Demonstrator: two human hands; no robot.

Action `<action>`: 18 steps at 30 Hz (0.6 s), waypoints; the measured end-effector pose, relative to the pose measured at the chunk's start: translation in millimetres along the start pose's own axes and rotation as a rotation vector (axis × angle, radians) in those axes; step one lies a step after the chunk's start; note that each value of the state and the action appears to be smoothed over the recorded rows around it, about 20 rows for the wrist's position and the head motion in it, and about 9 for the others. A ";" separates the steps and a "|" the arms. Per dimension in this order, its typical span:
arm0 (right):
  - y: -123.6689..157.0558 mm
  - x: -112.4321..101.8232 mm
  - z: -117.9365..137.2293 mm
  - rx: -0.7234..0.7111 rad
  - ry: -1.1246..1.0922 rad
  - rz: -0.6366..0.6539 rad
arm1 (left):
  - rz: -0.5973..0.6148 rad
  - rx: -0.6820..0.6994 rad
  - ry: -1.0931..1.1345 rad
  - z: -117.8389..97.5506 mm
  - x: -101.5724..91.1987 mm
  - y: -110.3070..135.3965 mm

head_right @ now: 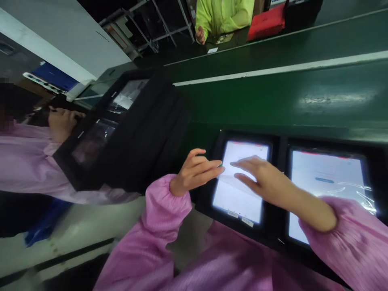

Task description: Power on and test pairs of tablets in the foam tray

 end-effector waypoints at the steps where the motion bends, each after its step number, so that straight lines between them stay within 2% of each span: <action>1: -7.4 1.6 -0.2 -0.024 -0.020 0.035 | -0.004 0.013 0.003 0.1 -0.6 -0.7; 3: -18.3 3.4 0.2 -0.046 -0.053 0.099 | -0.028 0.011 0.034 0.0 -0.3 0.4; 5: -22.7 3.6 1.8 -0.042 -0.054 0.125 | -0.076 -0.055 0.120 -0.2 2.3 4.4; 7: -20.7 3.4 4.6 -0.013 -0.006 0.108 | -0.107 -0.237 0.303 0.5 7.2 10.2; 9: -15.1 2.9 7.9 0.031 0.069 0.068 | -0.099 -0.474 0.596 1.5 14.2 16.0; 12: -8.3 -0.6 11.6 0.059 0.223 0.040 | 0.006 -0.705 1.019 1.0 25.9 20.8; 15: -11.0 -13.0 14.0 -0.054 0.445 -0.014 | 0.148 -0.822 1.145 -1.1 34.3 19.3; 18: -21.4 -30.7 21.4 -0.284 0.608 -0.083 | 0.166 -0.847 1.144 -3.1 36.8 11.2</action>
Point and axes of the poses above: each hand's wrist, its own y-axis away from the middle knuckle, its own x-axis out of the palm, z = x × y, the point moved 1 cm from there along -y, towards the middle knuckle, and after that the axes turned 1 degree about -y, right-handed, at the moved point
